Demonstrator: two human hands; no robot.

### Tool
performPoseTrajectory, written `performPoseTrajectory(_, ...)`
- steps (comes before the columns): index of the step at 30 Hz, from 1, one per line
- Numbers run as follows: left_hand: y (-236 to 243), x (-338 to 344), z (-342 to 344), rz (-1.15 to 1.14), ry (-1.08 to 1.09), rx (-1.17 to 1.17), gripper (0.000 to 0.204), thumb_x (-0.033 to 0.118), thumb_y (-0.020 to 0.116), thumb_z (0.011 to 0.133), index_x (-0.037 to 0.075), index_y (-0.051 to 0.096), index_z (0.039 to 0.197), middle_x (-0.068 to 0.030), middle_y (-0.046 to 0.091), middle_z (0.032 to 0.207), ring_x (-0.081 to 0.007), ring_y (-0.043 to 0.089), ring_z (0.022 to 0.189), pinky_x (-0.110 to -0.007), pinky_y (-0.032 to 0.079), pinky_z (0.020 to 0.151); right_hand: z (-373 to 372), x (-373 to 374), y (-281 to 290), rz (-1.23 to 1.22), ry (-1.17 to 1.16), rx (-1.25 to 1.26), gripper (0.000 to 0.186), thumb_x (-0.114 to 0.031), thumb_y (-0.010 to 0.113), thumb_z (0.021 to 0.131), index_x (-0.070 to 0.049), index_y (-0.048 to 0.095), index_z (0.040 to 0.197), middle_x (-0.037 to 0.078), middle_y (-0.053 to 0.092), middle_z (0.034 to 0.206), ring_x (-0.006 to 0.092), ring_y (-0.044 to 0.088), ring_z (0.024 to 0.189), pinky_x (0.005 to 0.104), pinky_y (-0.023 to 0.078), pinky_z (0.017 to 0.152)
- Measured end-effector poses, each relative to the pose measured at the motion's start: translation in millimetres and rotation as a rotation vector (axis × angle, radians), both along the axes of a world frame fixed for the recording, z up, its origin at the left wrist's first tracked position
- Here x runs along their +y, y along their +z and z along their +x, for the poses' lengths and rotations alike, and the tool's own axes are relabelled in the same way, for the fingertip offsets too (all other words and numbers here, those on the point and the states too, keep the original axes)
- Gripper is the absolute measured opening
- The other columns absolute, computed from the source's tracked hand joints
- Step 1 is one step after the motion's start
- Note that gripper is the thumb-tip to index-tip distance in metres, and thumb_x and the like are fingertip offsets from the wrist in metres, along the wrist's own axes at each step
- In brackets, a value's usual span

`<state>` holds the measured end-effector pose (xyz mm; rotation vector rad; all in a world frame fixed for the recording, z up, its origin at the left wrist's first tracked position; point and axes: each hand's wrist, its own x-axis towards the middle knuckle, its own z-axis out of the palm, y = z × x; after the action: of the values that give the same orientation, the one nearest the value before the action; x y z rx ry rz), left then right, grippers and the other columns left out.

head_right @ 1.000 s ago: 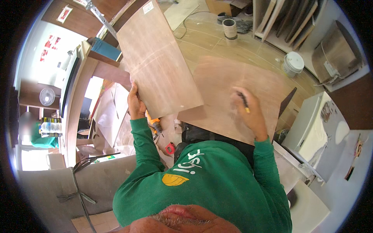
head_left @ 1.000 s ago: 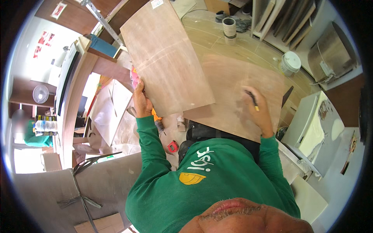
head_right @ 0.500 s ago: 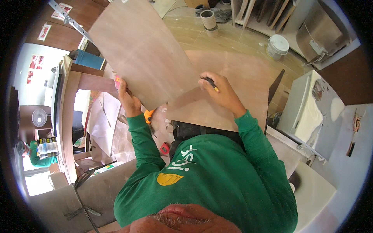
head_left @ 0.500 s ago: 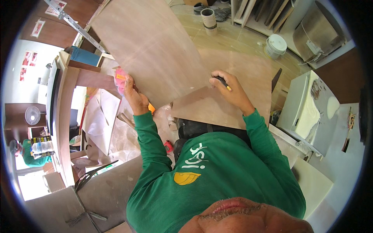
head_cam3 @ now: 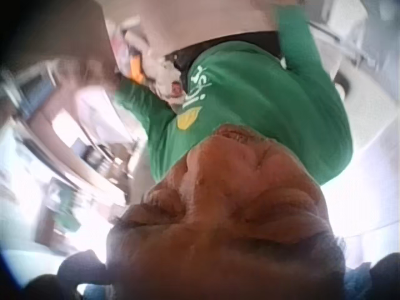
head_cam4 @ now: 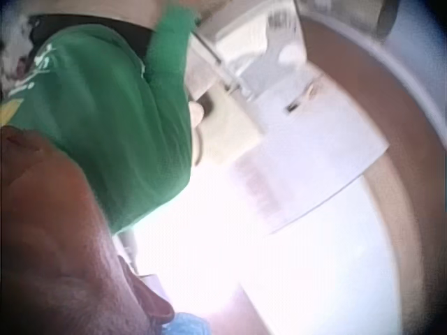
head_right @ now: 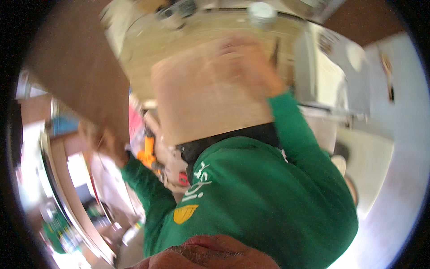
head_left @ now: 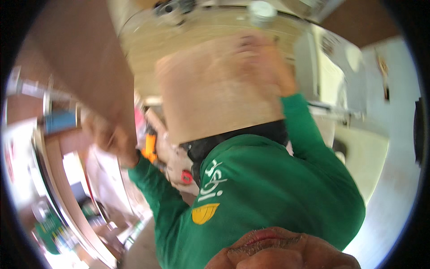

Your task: The person measures and marks a rectangular piece of wood using a tape measure and a pencil. They then use a hand saw to cut along the marked line.

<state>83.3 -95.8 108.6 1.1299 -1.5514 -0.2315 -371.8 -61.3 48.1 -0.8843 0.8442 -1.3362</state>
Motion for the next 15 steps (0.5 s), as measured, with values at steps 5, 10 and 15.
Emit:
performPoseTrajectory(5, 41.8, 29.7, -89.8, -0.204, -0.352, -0.779, 0.066, 0.014, 0.074, 0.076, 0.014, 0.075, 0.142, -0.0004, 0.059, 0.096, -0.024, 0.062, 0.09, -0.042, 0.049, 0.074, -116.1, 46.5, 13.8, -0.148, 0.172, -0.56, 0.112, -0.079, 0.058, 0.099, 0.0, 0.029, 0.172, 0.024, 0.041, 0.173, 0.0453, 0.042, 0.157, 0.0714, 0.037, 0.124)
performPoseTrajectory(10, -25.8, 42.6, -87.1, -0.03, -0.447, -0.752, 0.074, 0.017, 0.069, 0.079, 0.014, 0.067, 0.153, -0.003, 0.059, 0.098, -0.0264, 0.062, 0.095, -0.043, 0.049, 0.077, -138.0, 55.0, 4.3, 0.202, -0.241, -0.028, 0.095, -0.073, 0.049, 0.108, -0.002, 0.036, 0.17, 0.026, 0.043, 0.171, 0.0371, 0.046, 0.157, 0.0566, 0.038, 0.129)
performPoseTrajectory(15, -33.6, 72.0, -3.3, 0.098, 0.102, -0.632, 0.061, -0.012, 0.08, 0.08, 0.009, 0.08, 0.137, -0.0103, 0.065, 0.104, -0.0276, 0.064, 0.094, -0.039, 0.056, 0.085, -153.5, 57.0, -29.5, 0.263, -0.572, 0.358, 0.058, -0.046, 0.055, 0.116, -0.001, 0.06, 0.153, 0.014, 0.071, 0.136, 0.0259, 0.07, 0.124, 0.0429, 0.057, 0.101)
